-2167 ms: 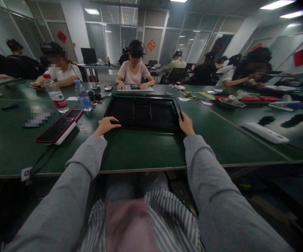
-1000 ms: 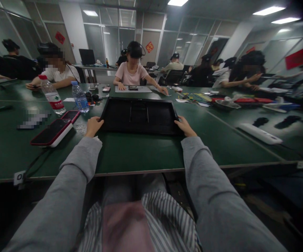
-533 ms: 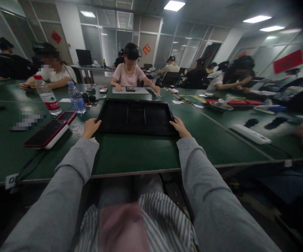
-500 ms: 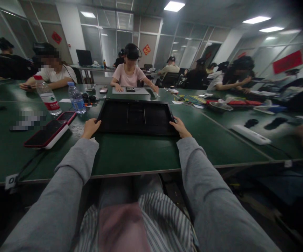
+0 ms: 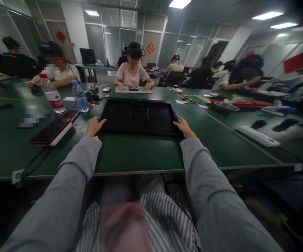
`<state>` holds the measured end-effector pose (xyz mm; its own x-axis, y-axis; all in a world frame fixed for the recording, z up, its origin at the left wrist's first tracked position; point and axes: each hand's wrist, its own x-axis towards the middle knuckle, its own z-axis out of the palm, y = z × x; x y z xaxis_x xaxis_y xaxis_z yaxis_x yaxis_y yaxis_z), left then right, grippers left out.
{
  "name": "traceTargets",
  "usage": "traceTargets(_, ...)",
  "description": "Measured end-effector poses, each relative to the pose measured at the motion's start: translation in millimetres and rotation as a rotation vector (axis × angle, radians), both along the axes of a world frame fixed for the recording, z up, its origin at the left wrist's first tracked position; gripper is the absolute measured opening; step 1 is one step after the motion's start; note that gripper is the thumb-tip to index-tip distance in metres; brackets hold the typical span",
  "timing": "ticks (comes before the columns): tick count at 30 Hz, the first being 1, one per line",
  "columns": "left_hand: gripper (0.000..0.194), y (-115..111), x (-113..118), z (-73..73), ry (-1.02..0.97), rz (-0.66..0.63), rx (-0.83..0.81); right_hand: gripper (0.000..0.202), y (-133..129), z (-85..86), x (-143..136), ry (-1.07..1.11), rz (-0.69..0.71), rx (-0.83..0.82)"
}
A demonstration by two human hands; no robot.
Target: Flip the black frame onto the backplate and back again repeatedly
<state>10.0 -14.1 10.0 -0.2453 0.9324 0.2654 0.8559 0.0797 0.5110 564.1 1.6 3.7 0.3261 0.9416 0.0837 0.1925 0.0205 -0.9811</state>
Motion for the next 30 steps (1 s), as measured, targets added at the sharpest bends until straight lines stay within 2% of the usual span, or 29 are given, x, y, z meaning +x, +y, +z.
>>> traceTargets(5, 0.051, -1.4, -0.4, 0.5, -0.015, 0.054, 0.014, 0.068, 5.8, -4.4, 11.0, 0.08, -0.005, 0.056)
traceTargets(9, 0.046, -5.4, -2.3, 1.4, -0.004, 0.1, 0.049, 0.066, 6.0, -2.4, 13.9, 0.104, -0.071, 0.071)
traceTargets(13, 0.054, -11.3, -0.2, 0.0, 0.06, 0.165, 0.093, 0.06, 4.6, 2.4, 20.3, 0.076, -0.251, 0.129)
traceTargets(18, 0.069, -14.8, 3.2, -4.1, 0.153, 0.14, 0.091, 0.057, -1.8, 5.8, 37.1, 0.01, -0.532, 0.237)
traceTargets(23, 0.065, -12.8, 0.3, -9.0, 0.158, 0.045, -0.038, 0.07, -15.2, 5.8, 50.7, -0.079, -0.853, 0.091)
traceTargets(26, 0.056, -10.4, -1.9, -11.9, 0.169, 0.01, -0.06, 0.077, -26.5, 8.2, 52.1, -0.073, -0.944, 0.007)
traceTargets(30, 0.048, -5.6, -5.0, -10.2, 0.17, -0.009, 0.047, 0.082, -34.3, 9.8, 57.7, -0.065, -1.023, -0.079)
